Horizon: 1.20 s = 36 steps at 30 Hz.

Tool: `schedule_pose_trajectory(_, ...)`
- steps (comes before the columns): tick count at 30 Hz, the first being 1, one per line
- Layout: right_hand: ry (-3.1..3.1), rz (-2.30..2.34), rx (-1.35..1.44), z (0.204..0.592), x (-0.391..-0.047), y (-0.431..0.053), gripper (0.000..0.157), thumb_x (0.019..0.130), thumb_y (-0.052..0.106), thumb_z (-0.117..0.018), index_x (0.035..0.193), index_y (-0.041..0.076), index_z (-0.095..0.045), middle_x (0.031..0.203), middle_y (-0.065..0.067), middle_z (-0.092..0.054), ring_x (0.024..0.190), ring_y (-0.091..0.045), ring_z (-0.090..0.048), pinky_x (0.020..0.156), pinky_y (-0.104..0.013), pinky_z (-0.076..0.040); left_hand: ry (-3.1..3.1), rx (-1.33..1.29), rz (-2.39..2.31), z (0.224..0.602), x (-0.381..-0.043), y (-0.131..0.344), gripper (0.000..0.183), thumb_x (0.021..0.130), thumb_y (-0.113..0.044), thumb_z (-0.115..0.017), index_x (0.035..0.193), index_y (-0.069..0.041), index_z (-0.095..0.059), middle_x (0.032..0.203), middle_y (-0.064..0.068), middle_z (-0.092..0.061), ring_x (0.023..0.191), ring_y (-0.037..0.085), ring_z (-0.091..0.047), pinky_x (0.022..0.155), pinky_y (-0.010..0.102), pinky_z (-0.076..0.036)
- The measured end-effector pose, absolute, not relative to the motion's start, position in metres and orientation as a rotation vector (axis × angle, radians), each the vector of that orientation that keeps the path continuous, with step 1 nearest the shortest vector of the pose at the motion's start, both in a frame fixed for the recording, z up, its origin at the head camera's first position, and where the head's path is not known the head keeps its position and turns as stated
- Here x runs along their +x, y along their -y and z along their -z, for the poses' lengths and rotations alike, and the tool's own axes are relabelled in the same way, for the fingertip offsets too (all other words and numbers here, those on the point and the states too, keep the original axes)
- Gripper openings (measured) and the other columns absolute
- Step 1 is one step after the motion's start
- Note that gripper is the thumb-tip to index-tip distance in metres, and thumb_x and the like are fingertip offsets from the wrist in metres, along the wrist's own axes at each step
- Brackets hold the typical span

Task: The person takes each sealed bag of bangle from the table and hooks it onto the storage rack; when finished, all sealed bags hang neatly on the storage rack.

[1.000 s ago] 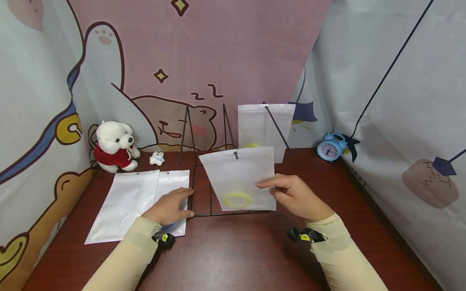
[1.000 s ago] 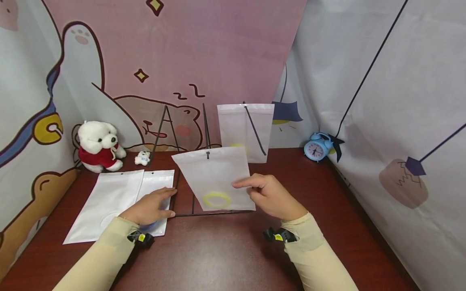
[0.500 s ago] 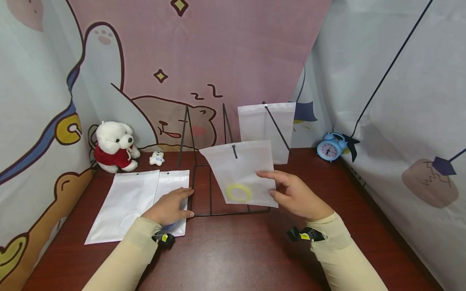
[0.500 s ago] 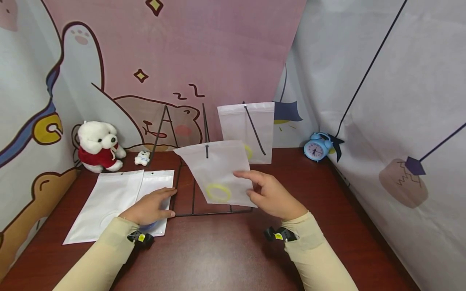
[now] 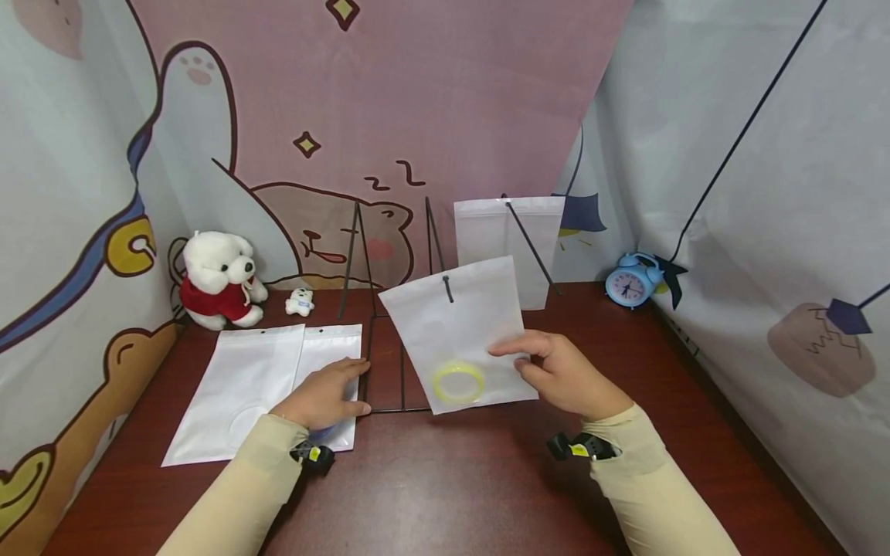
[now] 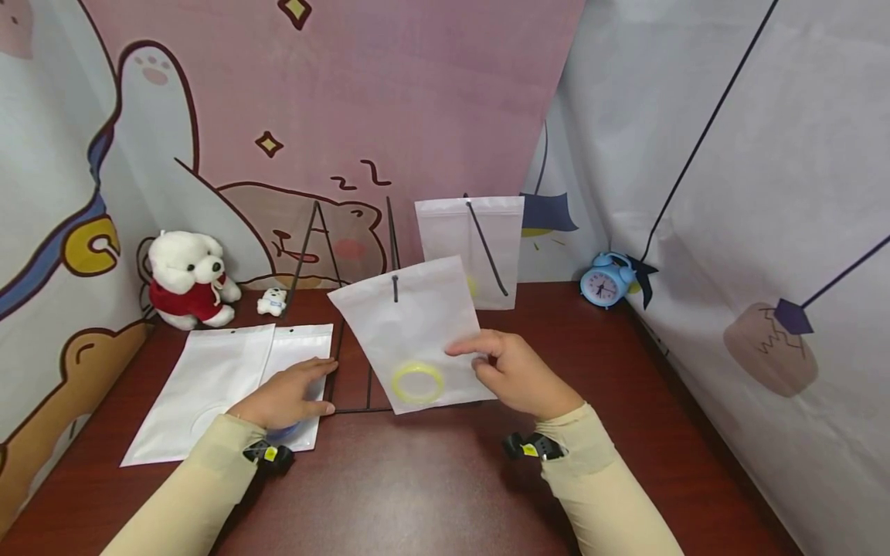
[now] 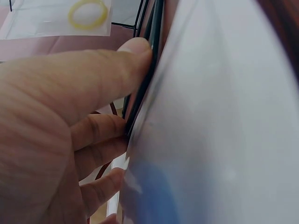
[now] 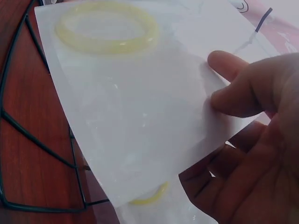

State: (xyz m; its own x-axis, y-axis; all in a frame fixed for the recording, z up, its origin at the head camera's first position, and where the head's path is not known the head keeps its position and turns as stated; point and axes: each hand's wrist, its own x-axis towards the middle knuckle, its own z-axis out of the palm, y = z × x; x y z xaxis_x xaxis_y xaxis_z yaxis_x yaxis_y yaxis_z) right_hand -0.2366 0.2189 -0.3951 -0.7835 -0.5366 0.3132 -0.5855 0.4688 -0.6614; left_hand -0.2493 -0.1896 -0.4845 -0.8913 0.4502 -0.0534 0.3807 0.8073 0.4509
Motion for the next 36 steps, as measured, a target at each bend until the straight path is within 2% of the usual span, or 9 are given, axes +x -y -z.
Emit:
schedule_pose_trajectory(4,2.682,-1.258,0.994,0.3949,-0.237,-0.2193,0.046,0.097,-0.012,-0.056,0.124,0.018,-0.079,0.127,0.001,-0.076,0.064,-0.008,-0.051,0.055,-0.024,-0.047,-2.838,0.659,-0.649,0.4845,-0.2496,0.1895,0.08,0.093,-0.036,-0.079,0.156,0.001,-0.047,0.164,0.021,-0.044,0.151,0.045,-0.04,0.121,0.063,-0.035)
schedule_pose_trajectory(8,2.729,-1.295,0.981,0.3932,-0.2374,-0.2195,0.047,0.097,-0.011,-0.055,0.129,0.017,-0.077,0.131,-0.005,-0.074,0.048,-0.007,-0.04,0.044,-0.024,-0.039,-2.841,0.661,-0.651,0.4842,-0.2498,0.1902,0.079,0.093,-0.036,-0.079,0.156,0.002,-0.048,0.163,0.022,-0.044,0.151,0.045,-0.04,0.121,0.063,-0.035)
schedule_pose_trajectory(11,2.752,-1.355,0.978,0.3931,-0.2374,-0.2198,0.049,0.097,-0.008,-0.057,0.136,0.018,-0.072,0.131,-0.009,-0.071,0.051,-0.01,-0.045,0.045,-0.024,-0.042,-2.843,0.663,-0.653,0.485,-0.2506,0.1906,0.08,0.093,-0.036,-0.079,0.156,0.002,-0.048,0.163,0.022,-0.045,0.151,0.045,-0.04,0.121,0.063,-0.035)
schedule_pose_trajectory(15,2.756,-1.498,0.982,0.3956,-0.2385,-0.2213,0.057,0.098,-0.008,-0.059,0.146,0.021,-0.063,0.141,-0.011,-0.062,0.083,-0.021,-0.064,0.054,-0.025,-0.051,-2.848,0.667,-0.646,0.4857,-0.2509,0.1902,0.08,0.093,-0.036,-0.079,0.156,0.002,-0.048,0.163,0.022,-0.044,0.151,0.045,-0.04,0.12,0.063,-0.036)
schedule_pose_trajectory(18,2.736,-1.615,0.995,0.3978,-0.2401,-0.2225,0.064,0.097,-0.011,-0.057,0.152,0.023,-0.057,0.152,-0.012,-0.053,0.112,-0.032,-0.063,0.069,-0.028,-0.059,-2.846,0.662,-0.646,0.4854,-0.2502,0.1893,0.08,0.093,-0.036,-0.079,0.156,0.001,-0.048,0.164,0.021,-0.044,0.151,0.045,-0.04,0.121,0.063,-0.035)
schedule_pose_trajectory(21,2.726,-1.686,1.01,0.3986,-0.2408,-0.2234,0.071,0.096,-0.012,-0.056,0.155,0.027,-0.052,0.155,-0.011,-0.05,0.122,-0.037,-0.059,0.083,-0.035,-0.061,-2.843,0.651,-0.645,0.485,-0.2495,0.1887,0.08,0.093,-0.036,-0.079,0.157,0.0,-0.047,0.164,0.02,-0.043,0.152,0.044,-0.039,0.121,0.062,-0.035)
schedule_pose_trajectory(28,2.769,-1.654,0.965,0.3975,-0.2403,-0.2221,0.077,0.096,-0.01,-0.057,0.159,0.033,-0.045,0.16,-0.004,-0.044,0.121,-0.033,-0.056,0.081,-0.034,-0.061,-2.853,0.651,-0.632,0.484,-0.2495,0.189,0.08,0.093,-0.035,-0.08,0.156,0.002,-0.048,0.163,0.021,-0.045,0.151,0.044,-0.04,0.12,0.063,-0.035)
schedule_pose_trajectory(32,2.772,-1.66,0.898,0.3985,-0.2403,-0.2211,0.076,0.096,-0.011,-0.057,0.158,0.032,-0.048,0.156,-0.008,-0.046,0.107,-0.033,-0.061,0.071,-0.033,-0.062,-2.85,0.647,-0.637,0.4847,-0.2496,0.1894,0.08,0.093,-0.036,-0.08,0.156,0.001,-0.048,0.163,0.021,-0.045,0.151,0.044,-0.04,0.121,0.063,-0.035)
schedule_pose_trajectory(36,2.744,-1.577,0.86,0.3995,-0.2404,-0.2202,0.073,0.095,-0.011,-0.059,0.155,0.028,-0.053,0.152,-0.011,-0.051,0.084,-0.023,-0.06,0.058,-0.027,-0.056,-2.848,0.652,-0.64,0.4844,-0.2494,0.1895,0.08,0.093,-0.036,-0.08,0.156,0.001,-0.048,0.163,0.02,-0.045,0.151,0.044,-0.04,0.12,0.063,-0.035)
